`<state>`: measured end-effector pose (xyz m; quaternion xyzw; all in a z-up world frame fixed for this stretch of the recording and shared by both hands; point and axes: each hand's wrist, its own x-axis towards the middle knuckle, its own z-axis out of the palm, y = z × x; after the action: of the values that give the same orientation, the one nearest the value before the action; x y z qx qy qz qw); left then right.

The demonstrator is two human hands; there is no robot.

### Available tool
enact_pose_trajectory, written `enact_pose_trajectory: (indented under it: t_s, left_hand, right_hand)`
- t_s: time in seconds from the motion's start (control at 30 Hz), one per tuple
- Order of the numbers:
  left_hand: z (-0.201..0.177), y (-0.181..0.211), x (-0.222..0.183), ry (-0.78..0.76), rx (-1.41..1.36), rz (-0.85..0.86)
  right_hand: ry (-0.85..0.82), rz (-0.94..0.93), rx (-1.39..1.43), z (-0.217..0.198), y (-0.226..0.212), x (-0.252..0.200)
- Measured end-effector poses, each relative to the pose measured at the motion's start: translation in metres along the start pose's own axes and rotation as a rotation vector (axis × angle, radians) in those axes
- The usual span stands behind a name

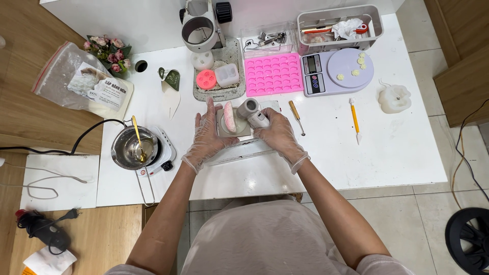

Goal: Smoothing the top surface of a pink wax candle using a handheld heat gun.

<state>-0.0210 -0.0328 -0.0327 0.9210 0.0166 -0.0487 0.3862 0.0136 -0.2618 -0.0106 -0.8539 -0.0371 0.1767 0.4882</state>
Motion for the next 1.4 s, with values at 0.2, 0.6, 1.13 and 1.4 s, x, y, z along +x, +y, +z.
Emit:
enact_pose_trajectory:
  t_s: [0.2, 0.6, 1.13, 1.4]
  left_hand:
    - [0.000, 0.000, -0.001, 0.000, 0.004, -0.002]
    - [-0.001, 0.004, -0.002, -0.002, -0.006, -0.007]
    - [-0.022, 0.039, 0.001, -0.171, 0.046, -0.100]
    - [0.027, 0.065, -0.034, 0.299, -0.085, -0.149]
  right_hand:
    - [-0.016, 0.027, -0.023, -0.001, 0.005, 0.000]
    - [-0.046, 0.001, -0.123, -0.011, 0.003, -0.014]
    - [-0.016, 0.004, -0.127, -0.038, -0.011, -0.026]
    - [0.031, -0.015, -0.037, -0.034, -0.013, -0.021]
